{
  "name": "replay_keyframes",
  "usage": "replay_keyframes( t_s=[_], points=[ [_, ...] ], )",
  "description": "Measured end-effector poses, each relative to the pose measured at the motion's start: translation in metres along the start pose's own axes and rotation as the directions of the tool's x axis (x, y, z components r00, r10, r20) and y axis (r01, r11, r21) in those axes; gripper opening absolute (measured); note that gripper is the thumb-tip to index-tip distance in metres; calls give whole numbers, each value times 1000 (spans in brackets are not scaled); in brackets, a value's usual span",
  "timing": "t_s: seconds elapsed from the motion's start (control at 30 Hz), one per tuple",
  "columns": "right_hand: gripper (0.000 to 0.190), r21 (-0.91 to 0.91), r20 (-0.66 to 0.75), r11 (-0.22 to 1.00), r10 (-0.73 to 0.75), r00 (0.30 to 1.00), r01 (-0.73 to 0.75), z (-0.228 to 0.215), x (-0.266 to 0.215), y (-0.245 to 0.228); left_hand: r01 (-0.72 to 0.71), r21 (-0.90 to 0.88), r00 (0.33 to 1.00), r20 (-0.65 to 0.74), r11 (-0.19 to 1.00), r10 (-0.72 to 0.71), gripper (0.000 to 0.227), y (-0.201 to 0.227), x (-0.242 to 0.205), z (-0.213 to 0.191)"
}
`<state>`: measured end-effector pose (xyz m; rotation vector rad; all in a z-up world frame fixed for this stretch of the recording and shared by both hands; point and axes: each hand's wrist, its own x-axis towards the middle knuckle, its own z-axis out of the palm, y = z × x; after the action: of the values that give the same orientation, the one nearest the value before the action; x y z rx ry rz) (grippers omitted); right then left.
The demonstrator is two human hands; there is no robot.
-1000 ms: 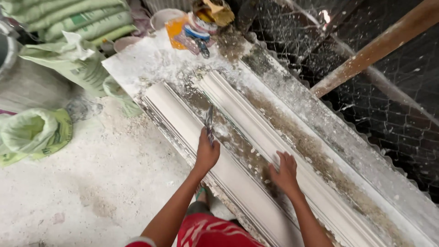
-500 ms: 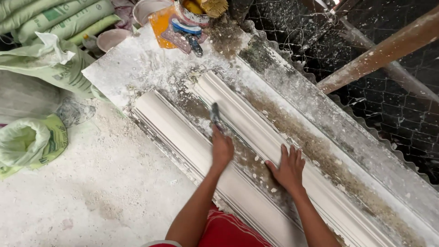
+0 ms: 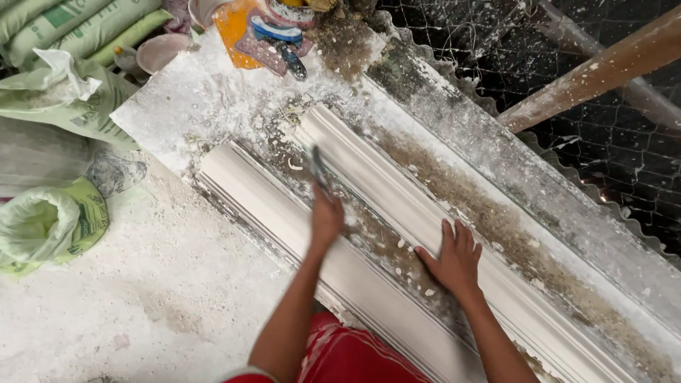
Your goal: Using a metal putty knife to scrape and smooth the edges and details of plaster crown molding sections on a workbench.
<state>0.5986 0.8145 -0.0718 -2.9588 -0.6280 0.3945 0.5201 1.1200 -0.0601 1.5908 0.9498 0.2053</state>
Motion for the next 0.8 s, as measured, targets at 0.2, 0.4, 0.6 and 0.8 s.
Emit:
replay_keyframes(
  t_s=[0.2, 0.4, 0.6, 0.8],
  points=[
    [103, -2, 32, 998, 56, 998, -56, -4, -2, -4, -249, 127, 964, -59, 960, 258, 64, -66, 72, -27],
    [105, -8, 99, 996, 86, 991, -85, -9, -1, -6, -464, 100, 880, -62, 880, 471, 77, -60, 34, 9],
    [104, 2, 97, 995, 98, 990, -99, -7, -4, -6, -102, -248, 993, 28, 963, 113, 45, -65, 78, -9],
    [100, 34, 89, 995, 91, 992, -95, -12, -7, -7, 107, -204, 992, 85, 973, -91, 79, 42, 10, -30]
  ],
)
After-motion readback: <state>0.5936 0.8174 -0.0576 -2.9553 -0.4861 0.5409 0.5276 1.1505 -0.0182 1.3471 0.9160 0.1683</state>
